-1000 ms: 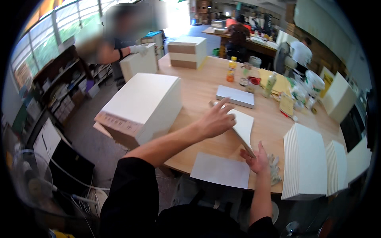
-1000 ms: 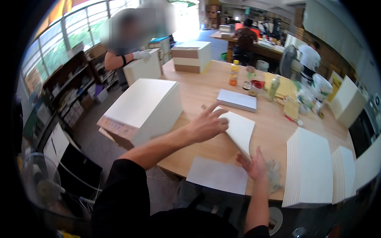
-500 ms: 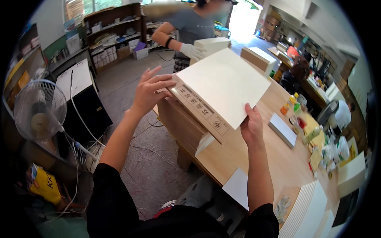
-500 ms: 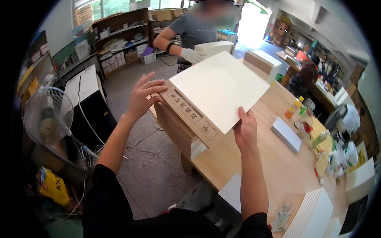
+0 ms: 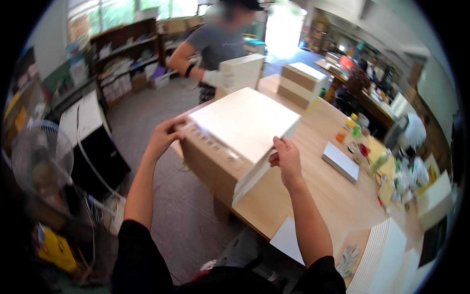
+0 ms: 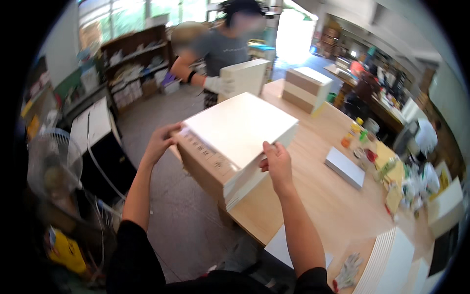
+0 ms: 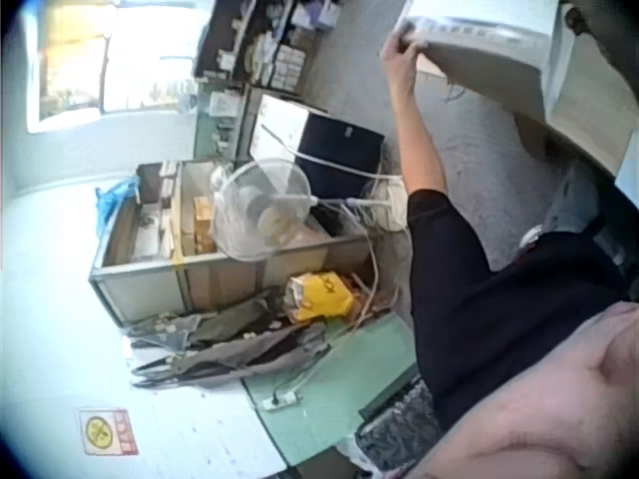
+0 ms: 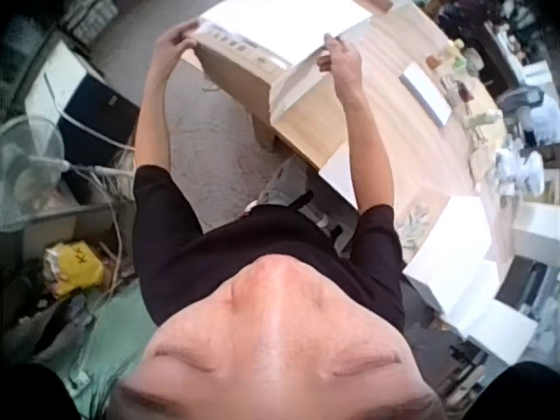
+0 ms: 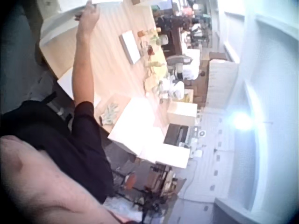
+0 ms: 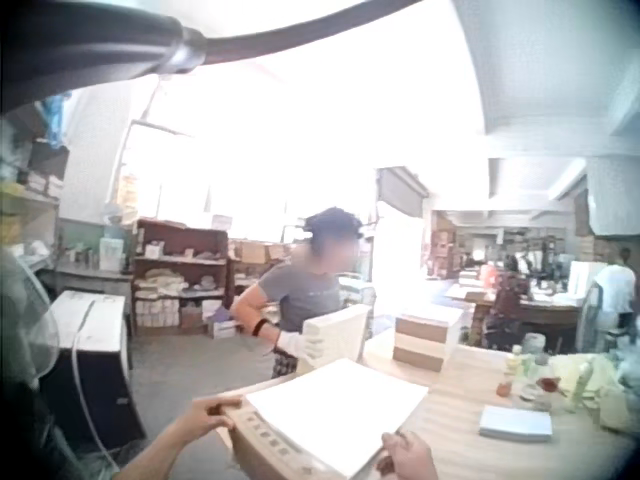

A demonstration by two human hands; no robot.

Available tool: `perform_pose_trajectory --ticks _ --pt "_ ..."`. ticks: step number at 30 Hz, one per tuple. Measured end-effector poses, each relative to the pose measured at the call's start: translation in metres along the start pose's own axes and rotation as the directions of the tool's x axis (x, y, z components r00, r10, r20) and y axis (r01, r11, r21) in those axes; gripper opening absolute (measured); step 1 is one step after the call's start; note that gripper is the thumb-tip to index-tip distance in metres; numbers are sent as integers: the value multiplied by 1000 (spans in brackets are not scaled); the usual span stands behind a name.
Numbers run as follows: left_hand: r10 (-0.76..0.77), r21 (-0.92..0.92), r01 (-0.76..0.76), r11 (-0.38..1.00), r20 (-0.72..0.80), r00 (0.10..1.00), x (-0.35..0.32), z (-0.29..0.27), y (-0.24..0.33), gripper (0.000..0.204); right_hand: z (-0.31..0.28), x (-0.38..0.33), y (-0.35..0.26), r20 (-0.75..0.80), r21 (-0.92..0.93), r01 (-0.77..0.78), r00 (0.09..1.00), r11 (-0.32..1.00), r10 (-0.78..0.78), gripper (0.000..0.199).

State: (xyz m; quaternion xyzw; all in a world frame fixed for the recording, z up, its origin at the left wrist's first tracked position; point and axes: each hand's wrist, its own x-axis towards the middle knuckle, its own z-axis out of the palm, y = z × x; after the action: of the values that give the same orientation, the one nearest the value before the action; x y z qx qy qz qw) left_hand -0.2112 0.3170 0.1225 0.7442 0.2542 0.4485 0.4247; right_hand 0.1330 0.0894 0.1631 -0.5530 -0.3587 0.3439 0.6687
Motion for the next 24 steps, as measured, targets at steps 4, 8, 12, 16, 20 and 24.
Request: perform_pose_trajectory --ticks 4,8,12,16,20,24 --pt "-39 70 42 997 -34 999 -11 -16 11 60 -39 -77 17 -58 -217 196 975 956 -213 43" --pt "285 213 -229 950 -292 913 6 41 61 45 -120 -218 50 -188 -132 27 981 991 -52 25" --pt "517 102 -513 852 -311 798 -7 185 138 32 -156 -335 81 -467 34 -171 868 985 167 23" --pt "642 -200 -622 757 403 652 -53 371 214 35 -160 -373 78 -533 38 -72 842 997 81 23" --pt "682 -480 -522 705 661 313 -136 532 285 45 -186 -411 52 -703 -140 46 699 989 -133 20" --pt "863 -704 -622 344 498 -86 -204 629 342 40 -208 -433 18 -716 -593 23 441 805 -541 12"
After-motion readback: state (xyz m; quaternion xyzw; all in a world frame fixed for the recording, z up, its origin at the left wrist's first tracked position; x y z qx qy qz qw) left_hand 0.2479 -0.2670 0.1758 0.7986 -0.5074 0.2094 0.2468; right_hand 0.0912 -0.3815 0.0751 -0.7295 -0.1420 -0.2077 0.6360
